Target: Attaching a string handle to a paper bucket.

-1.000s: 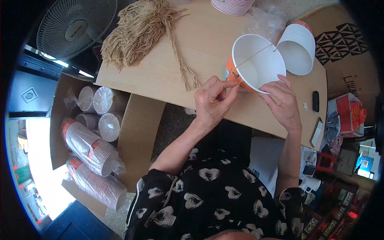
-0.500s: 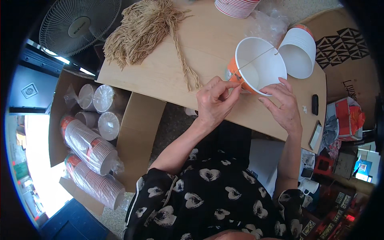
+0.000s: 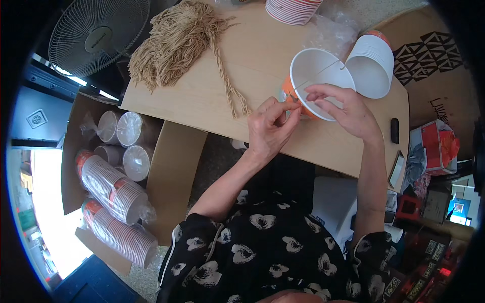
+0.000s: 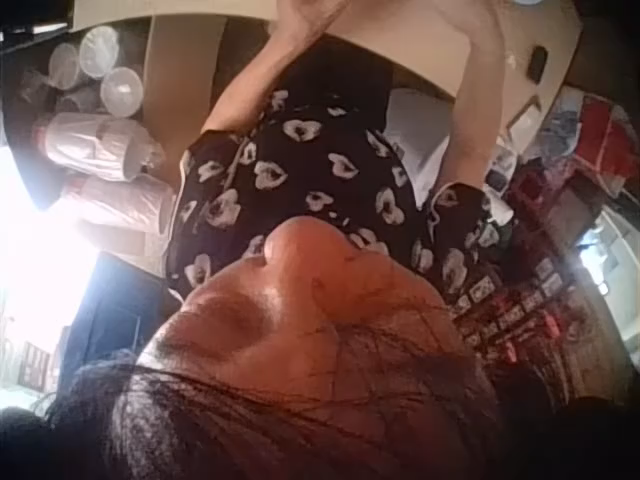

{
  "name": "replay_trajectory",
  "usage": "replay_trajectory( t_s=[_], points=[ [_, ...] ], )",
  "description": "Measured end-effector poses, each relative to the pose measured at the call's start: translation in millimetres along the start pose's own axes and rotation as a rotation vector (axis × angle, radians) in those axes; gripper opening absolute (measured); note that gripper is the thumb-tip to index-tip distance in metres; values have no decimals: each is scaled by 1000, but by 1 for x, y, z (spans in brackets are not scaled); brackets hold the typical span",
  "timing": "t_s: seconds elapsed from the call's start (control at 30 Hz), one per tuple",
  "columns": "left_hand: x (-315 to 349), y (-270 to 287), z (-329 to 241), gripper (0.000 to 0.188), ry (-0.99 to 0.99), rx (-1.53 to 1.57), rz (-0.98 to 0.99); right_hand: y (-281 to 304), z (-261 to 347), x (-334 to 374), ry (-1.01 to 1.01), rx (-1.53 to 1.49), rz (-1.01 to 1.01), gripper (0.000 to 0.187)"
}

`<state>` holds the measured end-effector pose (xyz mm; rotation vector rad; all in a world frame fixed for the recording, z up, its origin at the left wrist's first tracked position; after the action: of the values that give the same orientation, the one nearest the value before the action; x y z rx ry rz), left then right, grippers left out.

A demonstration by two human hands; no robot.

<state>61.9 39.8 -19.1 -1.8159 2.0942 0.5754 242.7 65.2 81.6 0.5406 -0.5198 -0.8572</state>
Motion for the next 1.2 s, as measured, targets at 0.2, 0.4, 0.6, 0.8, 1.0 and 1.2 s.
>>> replay_trajectory(
  t_s=[0.2,0.4,0.6,0.8,1.0,1.2],
  points=[
    [-2,-1,-1,13,13,-23,20,-2,-8,-14,-8,-32,145,21],
    [-4,4,-5,15,8,-101,99,-6,-9,-9,10,-35,58,13],
    [-12,47,-25,25,-237,-642,136,-17,-6,5,-7,-11,-104,7],
    [-46,69,-54,25,-269,-858,144,-24,0,11,72,164,-177,9],
    [-81,25,-68,23,-128,-224,449,-28,-1,9,147,328,-309,9],
    [-100,7,-46,24,245,220,688,-28,-2,22,282,257,-587,10]
  ],
)
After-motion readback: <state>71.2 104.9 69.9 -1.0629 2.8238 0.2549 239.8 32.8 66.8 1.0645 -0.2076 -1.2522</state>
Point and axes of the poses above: each hand's wrist, its own x-axis away from the middle knuckle, its own y-axis out of the back of the hand, z = x × y, the point moved 3 cm from there along -x, towards the middle knuckle, and after that the axes turned 15 degrees about z, right-handed, at the moved point
